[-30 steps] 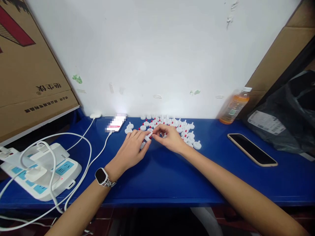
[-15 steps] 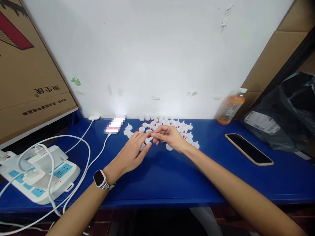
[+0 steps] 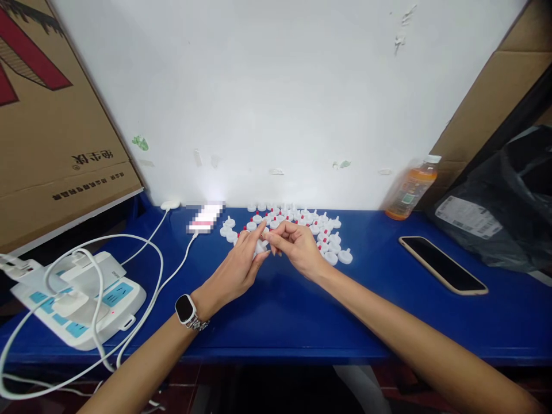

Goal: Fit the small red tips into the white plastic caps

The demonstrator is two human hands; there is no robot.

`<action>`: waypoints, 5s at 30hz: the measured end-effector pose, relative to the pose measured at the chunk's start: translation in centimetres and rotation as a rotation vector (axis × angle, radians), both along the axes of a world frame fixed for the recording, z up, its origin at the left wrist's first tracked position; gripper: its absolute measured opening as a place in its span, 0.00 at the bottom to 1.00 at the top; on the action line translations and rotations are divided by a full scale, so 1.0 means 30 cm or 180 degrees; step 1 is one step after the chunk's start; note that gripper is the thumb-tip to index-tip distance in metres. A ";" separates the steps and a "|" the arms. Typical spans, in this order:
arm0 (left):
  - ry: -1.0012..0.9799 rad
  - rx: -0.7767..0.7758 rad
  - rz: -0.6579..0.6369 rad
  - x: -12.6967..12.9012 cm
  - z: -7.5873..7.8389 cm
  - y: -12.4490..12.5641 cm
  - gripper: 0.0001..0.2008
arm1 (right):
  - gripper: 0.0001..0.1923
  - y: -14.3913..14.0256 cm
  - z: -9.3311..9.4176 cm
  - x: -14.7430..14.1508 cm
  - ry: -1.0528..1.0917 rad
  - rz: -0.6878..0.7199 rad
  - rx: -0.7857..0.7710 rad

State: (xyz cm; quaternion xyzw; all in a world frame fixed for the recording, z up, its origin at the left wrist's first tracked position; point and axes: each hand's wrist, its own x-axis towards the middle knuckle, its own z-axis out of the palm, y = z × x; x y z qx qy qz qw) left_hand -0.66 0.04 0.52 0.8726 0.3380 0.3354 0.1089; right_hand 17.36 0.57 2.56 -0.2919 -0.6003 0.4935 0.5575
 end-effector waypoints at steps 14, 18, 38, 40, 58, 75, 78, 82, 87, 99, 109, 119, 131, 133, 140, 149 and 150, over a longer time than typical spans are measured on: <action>-0.0946 -0.1160 0.0069 0.031 0.037 -0.014 0.29 | 0.20 0.012 0.031 0.008 -0.0053 0.0287 0.0045; -0.0937 -0.1033 0.0139 0.022 0.035 -0.013 0.30 | 0.19 0.016 0.024 0.006 -0.0139 0.0093 0.0158; -0.0730 -0.0735 -0.0298 0.009 0.001 0.003 0.30 | 0.14 -0.026 0.007 0.018 -0.1969 -0.0260 0.1217; -0.0800 -0.0813 -0.0304 0.009 0.001 0.007 0.30 | 0.15 -0.036 -0.005 0.011 -0.2011 -0.0138 0.1199; -0.0461 -0.0606 -0.0118 0.034 -0.015 0.002 0.25 | 0.25 0.007 0.013 -0.004 -0.1792 -0.0754 0.0730; 0.0061 0.0091 0.0047 0.027 -0.002 -0.010 0.14 | 0.30 0.010 0.012 0.048 0.0158 0.1594 -0.1833; -0.0100 0.0020 -0.0077 0.030 0.000 -0.014 0.13 | 0.32 0.018 0.008 0.053 0.0389 0.2018 -0.2135; -0.0132 -0.0031 -0.0128 0.031 -0.006 -0.017 0.14 | 0.33 0.025 0.003 0.053 0.0519 0.2242 -0.2354; -0.0174 -0.0181 -0.0158 0.031 -0.012 -0.010 0.14 | 0.34 0.029 0.009 0.054 0.0309 0.1987 -0.2361; 0.0548 0.0382 0.0043 0.009 0.022 0.022 0.20 | 0.19 0.045 0.011 0.098 -0.2126 -0.0277 0.0624; 0.0302 0.0362 0.0782 -0.063 0.043 0.062 0.13 | 0.04 0.095 -0.014 0.134 -0.3694 -0.0737 0.1304; 0.0271 0.0232 0.1120 -0.122 0.043 0.092 0.11 | 0.10 0.139 -0.006 0.142 -0.3997 -0.1153 0.1363; 0.0133 -0.0648 0.2130 -0.238 0.026 0.134 0.05 | 0.11 0.400 0.058 -0.164 -0.4102 -0.0729 0.1375; 0.0177 -0.0683 0.2127 -0.240 0.018 0.134 0.05 | 0.14 0.449 0.055 -0.222 -0.4142 -0.0608 0.1307; 0.0183 -0.0617 0.2111 -0.226 0.020 0.125 0.06 | 0.07 0.499 0.037 -0.302 -0.4090 -0.0494 0.1235; -0.0180 0.0548 0.1583 -0.121 0.052 0.075 0.18 | 0.10 0.272 0.083 -0.125 -0.2187 -0.0480 0.0921; -0.0112 0.0528 0.1399 -0.108 0.051 0.069 0.18 | 0.10 0.239 0.083 -0.105 -0.2066 -0.0434 0.0859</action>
